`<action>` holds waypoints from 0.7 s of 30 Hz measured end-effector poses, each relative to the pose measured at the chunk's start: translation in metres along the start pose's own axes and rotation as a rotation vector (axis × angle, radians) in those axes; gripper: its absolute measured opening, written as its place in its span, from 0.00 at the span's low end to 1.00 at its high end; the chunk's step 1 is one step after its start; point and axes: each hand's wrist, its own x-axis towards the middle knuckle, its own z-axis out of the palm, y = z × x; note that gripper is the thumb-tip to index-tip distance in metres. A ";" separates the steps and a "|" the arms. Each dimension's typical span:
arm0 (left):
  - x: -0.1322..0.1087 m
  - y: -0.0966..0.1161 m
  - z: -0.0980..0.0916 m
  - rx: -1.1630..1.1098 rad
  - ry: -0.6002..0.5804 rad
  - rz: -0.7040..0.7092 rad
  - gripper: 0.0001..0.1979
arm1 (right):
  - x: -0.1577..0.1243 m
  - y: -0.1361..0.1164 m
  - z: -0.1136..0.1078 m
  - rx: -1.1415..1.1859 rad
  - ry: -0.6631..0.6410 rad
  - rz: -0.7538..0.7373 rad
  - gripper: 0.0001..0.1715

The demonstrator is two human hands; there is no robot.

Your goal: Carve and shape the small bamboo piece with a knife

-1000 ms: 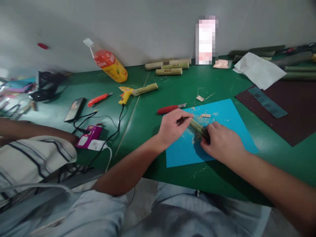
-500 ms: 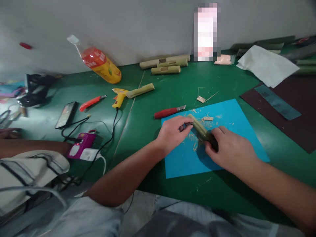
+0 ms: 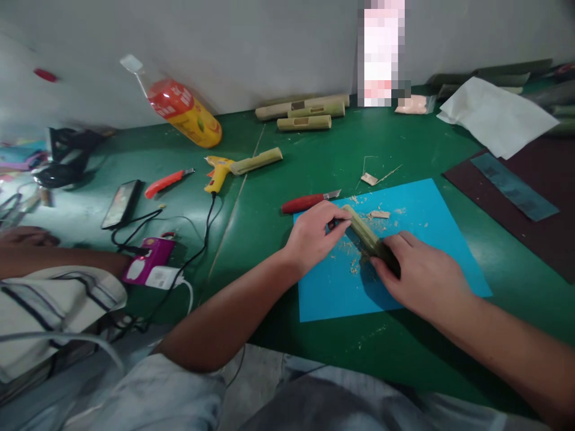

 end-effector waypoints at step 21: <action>0.004 0.001 -0.005 0.039 0.021 0.041 0.05 | 0.001 -0.003 -0.004 0.049 -0.029 0.013 0.15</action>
